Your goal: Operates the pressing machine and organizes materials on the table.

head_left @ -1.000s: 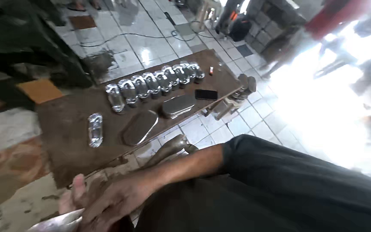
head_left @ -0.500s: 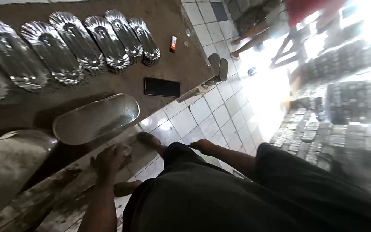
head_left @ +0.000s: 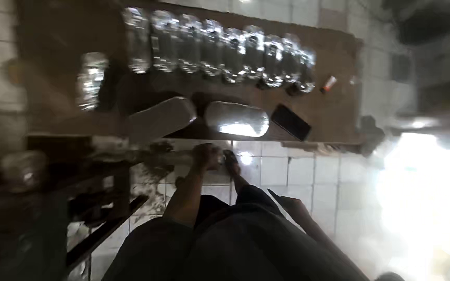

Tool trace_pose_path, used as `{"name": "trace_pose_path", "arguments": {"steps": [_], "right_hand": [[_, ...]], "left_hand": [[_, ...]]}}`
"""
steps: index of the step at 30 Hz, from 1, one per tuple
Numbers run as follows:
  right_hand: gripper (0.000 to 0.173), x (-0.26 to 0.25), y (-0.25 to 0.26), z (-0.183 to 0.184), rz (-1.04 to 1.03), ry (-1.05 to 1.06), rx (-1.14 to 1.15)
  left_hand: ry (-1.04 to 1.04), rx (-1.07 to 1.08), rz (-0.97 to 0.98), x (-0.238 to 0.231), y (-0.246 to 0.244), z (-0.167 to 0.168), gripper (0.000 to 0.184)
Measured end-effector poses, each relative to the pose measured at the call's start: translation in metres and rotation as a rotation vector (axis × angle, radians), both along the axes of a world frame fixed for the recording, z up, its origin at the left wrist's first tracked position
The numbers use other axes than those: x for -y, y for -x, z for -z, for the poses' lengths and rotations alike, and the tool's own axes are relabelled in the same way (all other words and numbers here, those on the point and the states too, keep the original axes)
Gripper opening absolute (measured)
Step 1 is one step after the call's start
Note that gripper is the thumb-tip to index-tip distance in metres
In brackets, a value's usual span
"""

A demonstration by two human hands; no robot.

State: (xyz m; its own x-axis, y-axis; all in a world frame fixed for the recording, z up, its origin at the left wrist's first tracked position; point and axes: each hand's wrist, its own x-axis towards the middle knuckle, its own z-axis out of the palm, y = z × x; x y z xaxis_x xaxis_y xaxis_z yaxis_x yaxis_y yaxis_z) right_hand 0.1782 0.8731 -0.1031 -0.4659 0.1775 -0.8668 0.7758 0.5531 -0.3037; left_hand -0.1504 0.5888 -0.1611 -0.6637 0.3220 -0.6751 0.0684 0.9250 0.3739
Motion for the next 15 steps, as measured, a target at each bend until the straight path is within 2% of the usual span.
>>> {"name": "trace_pose_path", "arguments": {"steps": [2, 4, 6, 8, 10, 12, 14, 15], "right_hand": [[0.028, 0.001, 0.022, 0.001, -0.090, 0.015, -0.089], [0.027, 0.004, 0.034, 0.008, -0.175, 0.019, -0.148], [0.027, 0.006, 0.048, 0.008, -0.230, 0.023, -0.169], [0.028, 0.008, 0.060, 0.004, -0.261, 0.028, -0.153], [0.030, 0.010, 0.065, 0.009, -0.299, 0.009, -0.155], [0.031, 0.020, 0.070, 0.005, -0.313, 0.009, -0.216], [0.027, 0.047, 0.090, -0.030, -0.354, 0.007, -0.196], [0.028, 0.065, 0.109, -0.062, -0.402, 0.030, -0.081]], "left_hand": [[-0.053, -0.016, 0.021, 0.017, 0.000, -0.019, 0.044], [-0.069, -0.082, -0.027, 0.043, -0.002, -0.056, 0.039], [-0.079, -0.138, -0.130, 0.083, 0.002, -0.102, 0.036], [-0.175, -0.327, -0.232, 0.139, 0.006, -0.143, 0.034], [-0.306, -0.503, -0.420, 0.198, 0.008, -0.191, 0.031], [-0.459, -0.648, -0.718, 0.253, 0.008, -0.238, 0.036], [-0.588, -0.832, -0.967, 0.310, 0.025, -0.269, 0.039], [-0.638, -0.890, -1.047, 0.338, 0.039, -0.282, 0.039]]}}
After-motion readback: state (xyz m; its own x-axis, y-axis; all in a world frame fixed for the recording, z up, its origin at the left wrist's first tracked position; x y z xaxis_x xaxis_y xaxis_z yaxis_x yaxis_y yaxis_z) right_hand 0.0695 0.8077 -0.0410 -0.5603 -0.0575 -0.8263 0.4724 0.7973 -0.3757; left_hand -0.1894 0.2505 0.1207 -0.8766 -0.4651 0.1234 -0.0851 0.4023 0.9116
